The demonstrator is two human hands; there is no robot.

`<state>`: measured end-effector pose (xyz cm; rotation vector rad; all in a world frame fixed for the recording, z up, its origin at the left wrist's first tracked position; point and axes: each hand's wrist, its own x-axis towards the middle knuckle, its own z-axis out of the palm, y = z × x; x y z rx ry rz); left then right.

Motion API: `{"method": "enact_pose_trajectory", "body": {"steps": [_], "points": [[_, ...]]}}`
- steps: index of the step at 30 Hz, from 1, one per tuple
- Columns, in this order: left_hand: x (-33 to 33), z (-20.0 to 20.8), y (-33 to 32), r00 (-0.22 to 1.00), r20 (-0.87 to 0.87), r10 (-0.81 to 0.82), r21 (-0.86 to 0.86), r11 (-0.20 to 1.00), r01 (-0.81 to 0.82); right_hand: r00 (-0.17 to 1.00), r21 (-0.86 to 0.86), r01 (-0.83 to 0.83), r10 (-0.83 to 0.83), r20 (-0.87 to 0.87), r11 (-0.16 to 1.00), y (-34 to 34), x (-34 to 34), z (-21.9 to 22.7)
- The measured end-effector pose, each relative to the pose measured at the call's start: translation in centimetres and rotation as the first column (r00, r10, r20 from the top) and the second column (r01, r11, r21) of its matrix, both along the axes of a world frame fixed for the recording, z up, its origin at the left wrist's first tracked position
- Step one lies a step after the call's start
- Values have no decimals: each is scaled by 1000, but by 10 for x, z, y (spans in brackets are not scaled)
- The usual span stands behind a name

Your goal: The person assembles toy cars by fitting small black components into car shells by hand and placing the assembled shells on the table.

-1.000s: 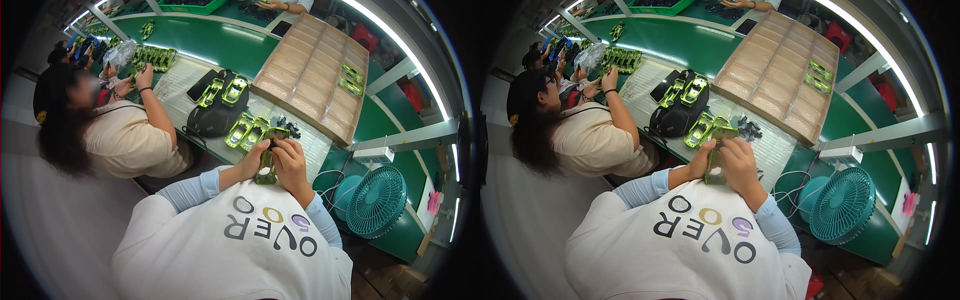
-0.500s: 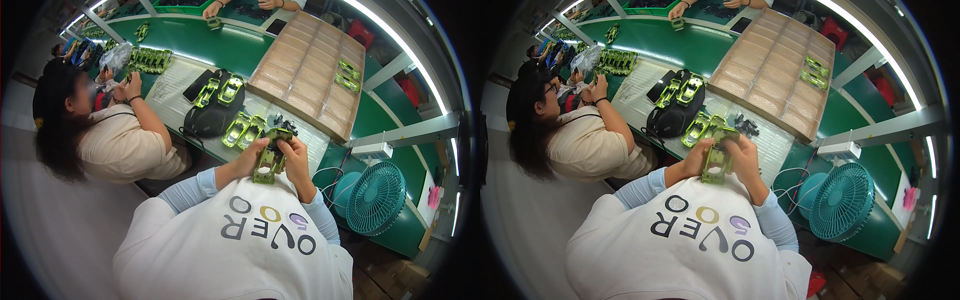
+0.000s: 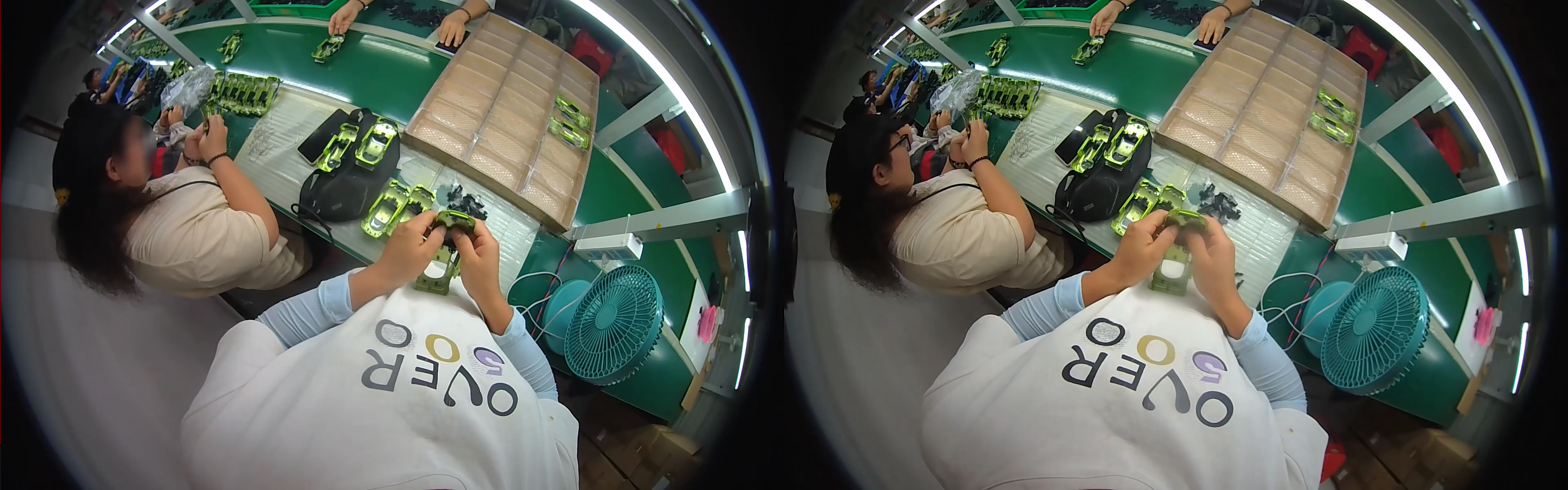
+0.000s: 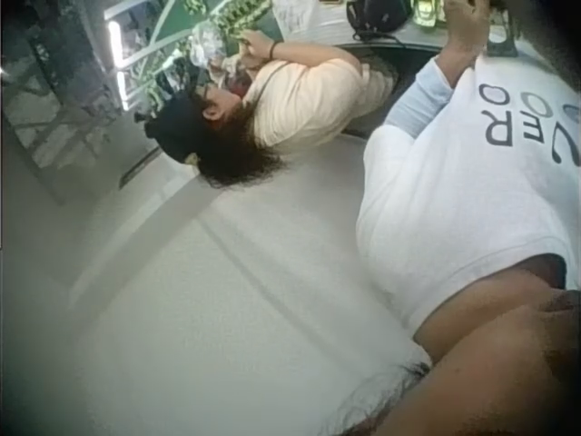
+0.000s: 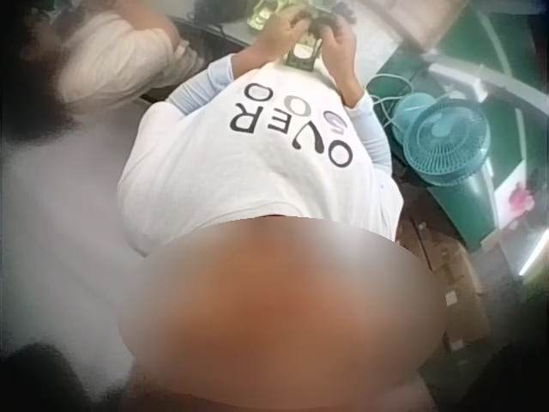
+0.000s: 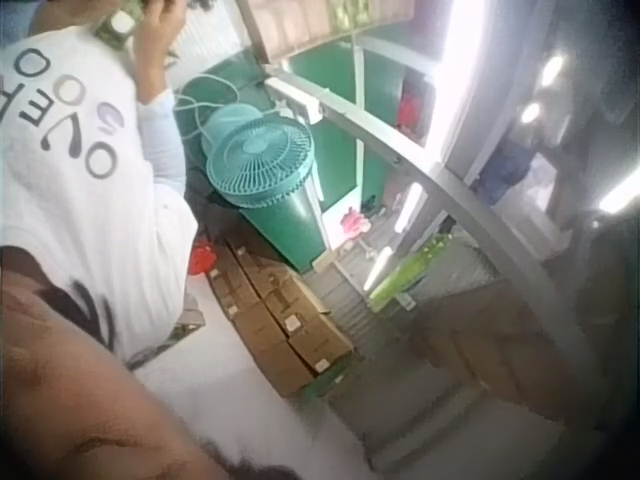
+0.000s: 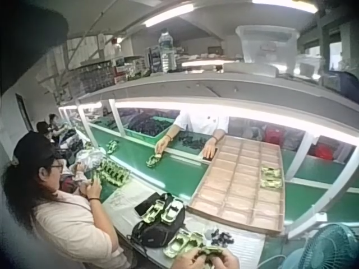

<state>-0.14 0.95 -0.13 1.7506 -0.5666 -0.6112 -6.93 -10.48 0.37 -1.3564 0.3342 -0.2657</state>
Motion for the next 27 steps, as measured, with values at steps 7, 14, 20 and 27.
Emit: {"method": "enact_pose_trajectory", "body": {"steps": [7, 14, 20, 27], "points": [[-3, -1, -1, 1000, 4, 30, -25, 999, -30, 999, -26, -13, 12, -43, 1000, -1, -2, 0], [-3, 0, -2, 996, 63, 57, -16, 998, -57, 1000, 53, 8, -7, -8, 999, 4, -1, 0], [-8, 7, -5, 982, 174, 68, 21, 997, -73, 996, -41, 65, -67, -51, 997, 5, -2, -11], [-12, 3, -7, 955, 294, 44, 67, 996, -66, 994, 19, 100, -99, -41, 995, 9, -6, -7]]}}
